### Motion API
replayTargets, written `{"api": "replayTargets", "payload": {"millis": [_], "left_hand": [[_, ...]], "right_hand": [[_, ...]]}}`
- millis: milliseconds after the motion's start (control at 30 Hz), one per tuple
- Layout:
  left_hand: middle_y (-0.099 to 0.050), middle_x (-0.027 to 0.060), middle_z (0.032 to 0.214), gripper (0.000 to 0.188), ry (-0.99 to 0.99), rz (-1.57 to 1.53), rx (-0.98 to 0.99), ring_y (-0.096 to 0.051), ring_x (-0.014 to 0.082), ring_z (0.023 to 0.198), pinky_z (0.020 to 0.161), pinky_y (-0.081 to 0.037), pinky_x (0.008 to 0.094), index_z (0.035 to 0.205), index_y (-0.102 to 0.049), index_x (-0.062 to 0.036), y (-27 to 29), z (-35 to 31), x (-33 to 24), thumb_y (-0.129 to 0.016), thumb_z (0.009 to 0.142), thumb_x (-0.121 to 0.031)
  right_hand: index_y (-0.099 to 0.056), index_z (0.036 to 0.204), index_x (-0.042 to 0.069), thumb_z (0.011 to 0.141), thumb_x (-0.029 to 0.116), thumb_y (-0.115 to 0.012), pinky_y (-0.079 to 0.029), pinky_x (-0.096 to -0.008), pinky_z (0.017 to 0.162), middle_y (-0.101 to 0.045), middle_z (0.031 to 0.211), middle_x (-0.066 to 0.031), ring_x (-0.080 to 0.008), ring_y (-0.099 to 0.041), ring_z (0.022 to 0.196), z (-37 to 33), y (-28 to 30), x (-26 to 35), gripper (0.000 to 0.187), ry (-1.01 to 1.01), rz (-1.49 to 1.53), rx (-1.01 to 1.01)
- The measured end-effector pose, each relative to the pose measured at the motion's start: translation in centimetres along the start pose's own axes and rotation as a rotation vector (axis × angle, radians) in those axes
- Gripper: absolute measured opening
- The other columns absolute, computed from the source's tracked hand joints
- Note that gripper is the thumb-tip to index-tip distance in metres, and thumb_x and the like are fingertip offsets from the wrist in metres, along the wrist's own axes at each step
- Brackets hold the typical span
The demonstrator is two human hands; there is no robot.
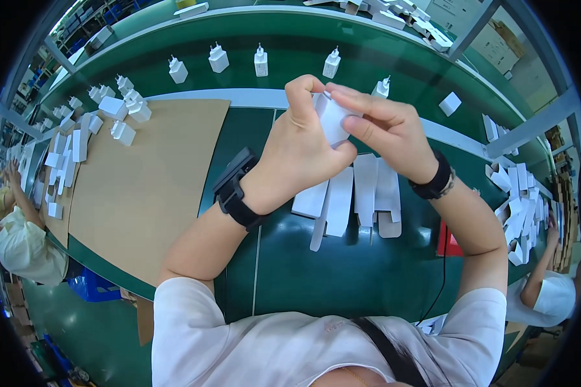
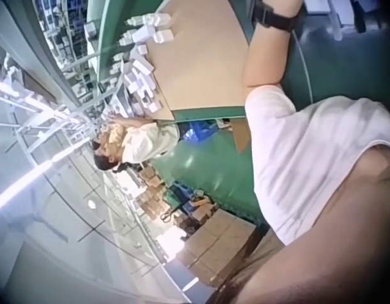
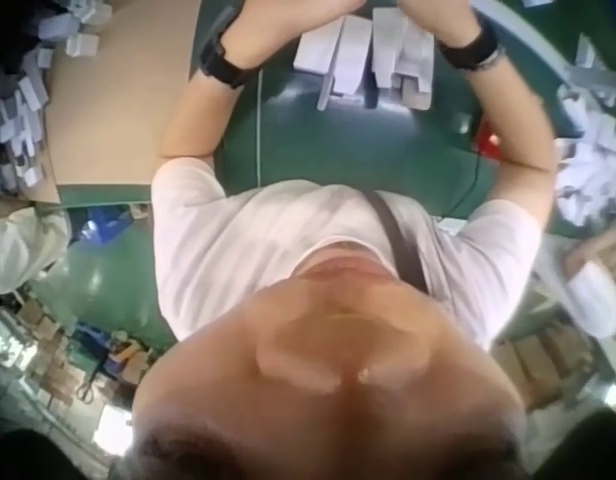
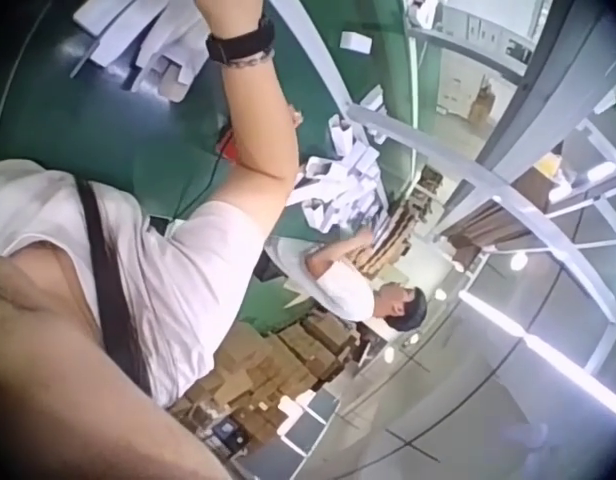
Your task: The person packages power adapters by hand, picking up a white box and an adapter, sliding the adapter into the box, and folding the box flaps closed. The person then places the packaged adapter onto a conveyor belt and repeats the process.
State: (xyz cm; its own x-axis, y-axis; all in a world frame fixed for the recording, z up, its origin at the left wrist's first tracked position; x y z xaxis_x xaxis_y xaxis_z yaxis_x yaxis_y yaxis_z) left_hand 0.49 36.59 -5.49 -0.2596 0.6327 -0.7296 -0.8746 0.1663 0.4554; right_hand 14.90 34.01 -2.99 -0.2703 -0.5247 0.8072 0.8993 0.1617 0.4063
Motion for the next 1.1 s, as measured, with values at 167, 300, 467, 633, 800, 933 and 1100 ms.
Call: {"api": "replayTargets", "payload": {"millis": [167, 300, 467, 633, 800, 933, 1100], "left_hand": [[-0.055, 0.0162, 0.088, 0.068, -0.080, -0.096, -0.029, -0.060, 0.0234, 0.076, 0.068, -0.048, 0.0335, 0.113, -0.015, -0.0041, -0.5, 0.0, 0.5, -0.066, 0.069, -0.006], [-0.054, 0.0194, 0.097, 0.080, -0.209, -0.127, -0.046, -0.058, 0.0253, 0.087, 0.074, -0.047, 0.0350, 0.120, -0.013, -0.0025, -0.8, 0.0, 0.7, -0.073, 0.068, -0.014], [-0.049, 0.0285, 0.110, 0.077, -0.064, 0.230, 0.085, -0.049, 0.0403, 0.103, 0.089, -0.042, 0.0412, 0.123, -0.038, 0.0046, 1.8, -0.5, 1.2, -0.074, 0.068, -0.036], [-0.050, 0.0313, 0.109, 0.089, 0.243, 0.345, 0.517, -0.055, 0.0427, 0.097, 0.085, -0.046, 0.0407, 0.132, -0.032, 0.0050, 0.3, -3.4, 1.7, -0.073, 0.067, -0.039], [-0.052, 0.0313, 0.110, 0.087, 0.264, 0.204, 0.558, -0.057, 0.0390, 0.096, 0.082, -0.047, 0.0376, 0.132, -0.031, 0.0052, 0.7, -4.6, 4.5, -0.072, 0.070, -0.039], [-0.060, 0.0220, 0.087, 0.057, 0.609, -0.014, 0.533, -0.059, 0.0322, 0.078, 0.069, -0.048, 0.0371, 0.131, -0.040, -0.0041, 2.8, -4.2, 5.4, -0.057, 0.085, -0.032], [-0.063, 0.0254, 0.086, 0.065, 0.311, 0.323, 0.435, -0.062, 0.0368, 0.074, 0.069, -0.049, 0.0373, 0.111, -0.054, 0.0077, 1.7, -2.6, 5.8, -0.065, 0.073, -0.044]], "right_hand": [[-0.048, 0.129, 0.006, 0.086, 0.004, -0.057, -0.041, -0.0269, 0.092, -0.041, 0.138, -0.0119, -0.0151, -0.051, 0.111, -0.6, -1.0, -0.5, 0.044, 0.087, -0.083, 0.011], [-0.049, 0.129, 0.005, 0.082, 0.002, -0.061, -0.046, -0.0270, 0.087, -0.051, 0.127, -0.0092, -0.0122, -0.053, 0.105, 0.3, 0.2, 0.1, 0.048, -0.104, 0.073, 0.050], [-0.053, 0.123, 0.005, 0.084, 0.020, -0.060, -0.050, -0.0263, 0.073, -0.061, 0.100, -0.0059, -0.0126, -0.060, 0.087, 2.2, 13.4, -3.3, 0.042, -0.429, -0.226, -0.253], [-0.054, 0.121, 0.007, 0.080, 0.018, -0.062, -0.052, -0.0331, 0.079, -0.059, 0.103, -0.0113, -0.0209, -0.059, 0.093, -3.1, 28.4, -15.9, 0.043, -0.898, -0.116, -0.559], [-0.052, 0.123, 0.007, 0.080, 0.020, -0.061, -0.042, -0.0345, 0.092, -0.053, 0.124, -0.0149, -0.0279, -0.053, 0.109, -0.3, 25.2, -16.1, 0.046, -0.526, -0.952, -0.568], [-0.060, 0.114, 0.011, 0.074, 0.022, -0.069, -0.039, -0.0412, 0.096, -0.056, 0.119, -0.0127, -0.0306, -0.047, 0.114, 4.7, 12.5, -9.8, 0.042, -0.077, -1.156, 0.202], [-0.071, 0.085, 0.013, 0.076, 0.017, -0.061, -0.024, -0.0490, 0.101, -0.066, 0.085, -0.0047, -0.0214, -0.052, 0.103, 5.5, 8.6, -12.9, 0.014, -0.308, -1.977, 0.683]]}}
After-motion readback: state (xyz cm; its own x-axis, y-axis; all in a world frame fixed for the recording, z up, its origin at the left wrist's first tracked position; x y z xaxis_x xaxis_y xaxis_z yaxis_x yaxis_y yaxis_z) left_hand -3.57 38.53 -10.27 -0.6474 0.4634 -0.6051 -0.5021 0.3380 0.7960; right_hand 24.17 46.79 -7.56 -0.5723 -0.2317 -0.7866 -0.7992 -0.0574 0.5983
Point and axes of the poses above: each hand's wrist, its own z-axis towards the middle knuckle, its own y-axis out of the back of the hand, x = y × z, the point moved 3 cm from there along z, towards the middle knuckle
